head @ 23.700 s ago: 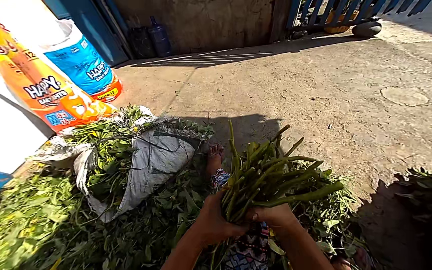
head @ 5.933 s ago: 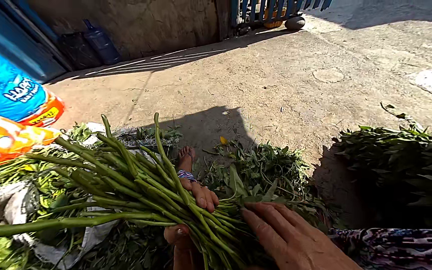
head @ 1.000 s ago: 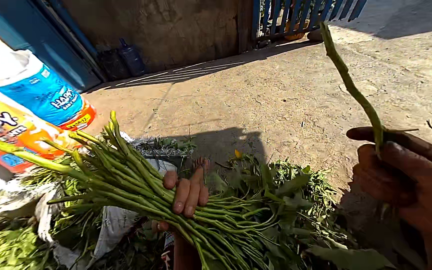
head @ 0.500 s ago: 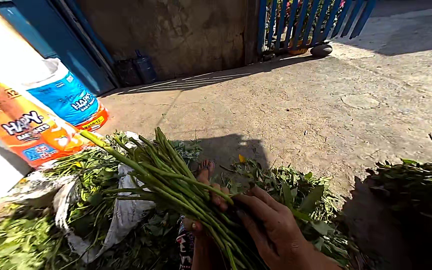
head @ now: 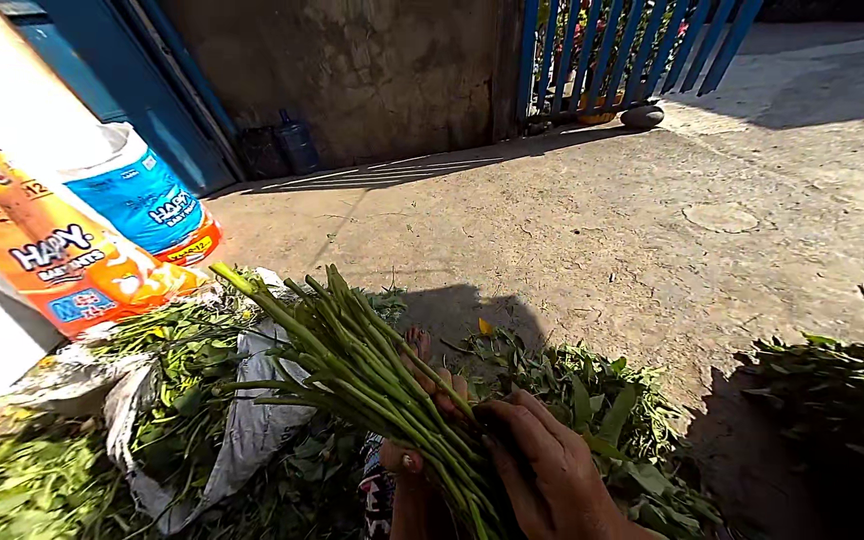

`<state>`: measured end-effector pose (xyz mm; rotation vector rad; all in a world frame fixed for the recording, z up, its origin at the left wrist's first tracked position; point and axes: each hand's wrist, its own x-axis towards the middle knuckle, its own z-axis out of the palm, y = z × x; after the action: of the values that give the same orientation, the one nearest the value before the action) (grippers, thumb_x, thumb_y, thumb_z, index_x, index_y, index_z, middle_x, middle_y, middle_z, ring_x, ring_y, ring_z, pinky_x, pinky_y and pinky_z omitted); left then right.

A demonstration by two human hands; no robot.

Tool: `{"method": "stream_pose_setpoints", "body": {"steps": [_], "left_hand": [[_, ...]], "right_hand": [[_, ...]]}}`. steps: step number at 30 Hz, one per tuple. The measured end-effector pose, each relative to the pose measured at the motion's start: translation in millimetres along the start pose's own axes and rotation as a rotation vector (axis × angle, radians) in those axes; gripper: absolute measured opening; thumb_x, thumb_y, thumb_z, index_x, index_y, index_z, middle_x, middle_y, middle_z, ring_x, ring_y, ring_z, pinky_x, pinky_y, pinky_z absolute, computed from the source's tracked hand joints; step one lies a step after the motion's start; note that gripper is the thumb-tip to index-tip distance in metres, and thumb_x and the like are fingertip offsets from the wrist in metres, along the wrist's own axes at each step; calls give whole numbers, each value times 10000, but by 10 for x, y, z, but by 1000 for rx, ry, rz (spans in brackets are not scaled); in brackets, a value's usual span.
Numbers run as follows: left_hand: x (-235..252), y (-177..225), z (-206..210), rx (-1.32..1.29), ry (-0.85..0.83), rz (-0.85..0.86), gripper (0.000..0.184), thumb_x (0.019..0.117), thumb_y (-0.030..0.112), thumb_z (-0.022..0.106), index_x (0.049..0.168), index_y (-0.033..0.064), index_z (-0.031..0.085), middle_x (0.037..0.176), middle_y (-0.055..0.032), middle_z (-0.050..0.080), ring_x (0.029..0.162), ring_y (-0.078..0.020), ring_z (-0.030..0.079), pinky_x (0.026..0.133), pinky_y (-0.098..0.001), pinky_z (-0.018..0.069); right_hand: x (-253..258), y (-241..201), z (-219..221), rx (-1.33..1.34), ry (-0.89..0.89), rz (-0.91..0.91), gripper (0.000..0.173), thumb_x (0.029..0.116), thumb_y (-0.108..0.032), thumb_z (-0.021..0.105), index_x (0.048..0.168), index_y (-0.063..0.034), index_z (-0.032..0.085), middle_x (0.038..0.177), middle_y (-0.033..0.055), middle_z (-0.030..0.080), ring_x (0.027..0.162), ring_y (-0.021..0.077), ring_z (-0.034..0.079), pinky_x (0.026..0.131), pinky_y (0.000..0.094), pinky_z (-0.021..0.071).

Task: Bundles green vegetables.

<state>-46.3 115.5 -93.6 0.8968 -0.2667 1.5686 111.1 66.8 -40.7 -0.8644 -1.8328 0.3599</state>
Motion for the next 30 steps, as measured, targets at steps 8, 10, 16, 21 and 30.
{"method": "stream_pose_setpoints", "body": {"steps": [8, 10, 16, 21, 30], "left_hand": [[-86, -65, -45, 44, 29, -61, 553, 832, 325, 811, 1290, 60, 653, 1206, -102, 702, 1177, -242, 654, 1050, -396, 509], [-109, -84, -76, -21, 15, -100, 587, 844, 291, 795, 1344, 48, 608, 1192, -97, 705, 1158, -230, 662, 1047, -392, 509], [-95, -133, -98, -185, 56, -143, 600, 783, 229, 839, 1311, 65, 604, 1064, -104, 715, 996, -261, 700, 961, -448, 550], [-48, -50, -185, -315, 48, -129, 662, 761, 230, 873, 1322, 49, 573, 971, -116, 703, 871, -281, 706, 847, -465, 585], [-64, -280, -38, -166, 105, -191, 620, 765, 171, 835, 1318, 93, 565, 980, -109, 700, 873, -283, 708, 862, -481, 585]], "right_hand": [[31, 148, -55, 21, -151, 15, 234, 1061, -189, 514, 1144, -69, 697, 992, 75, 671, 879, 142, 666, 753, 291, 586], [54, 178, -106, 131, -254, 142, 230, 1064, -217, 528, 1158, -70, 677, 1037, 50, 688, 925, 121, 678, 805, 292, 594], [261, 384, -616, 449, -748, 566, 313, 1013, -266, 636, 1281, -109, 588, 1098, 27, 672, 917, 89, 665, 802, 267, 573], [147, 760, -1204, 447, -980, 610, 185, 1007, -166, 633, 1156, -60, 659, 963, 19, 691, 843, 51, 652, 762, 231, 550], [115, 683, -1374, 8, -321, 481, 419, 963, -504, 626, 1292, -257, 704, 1176, -65, 646, 1063, 84, 638, 860, 300, 586]]}}
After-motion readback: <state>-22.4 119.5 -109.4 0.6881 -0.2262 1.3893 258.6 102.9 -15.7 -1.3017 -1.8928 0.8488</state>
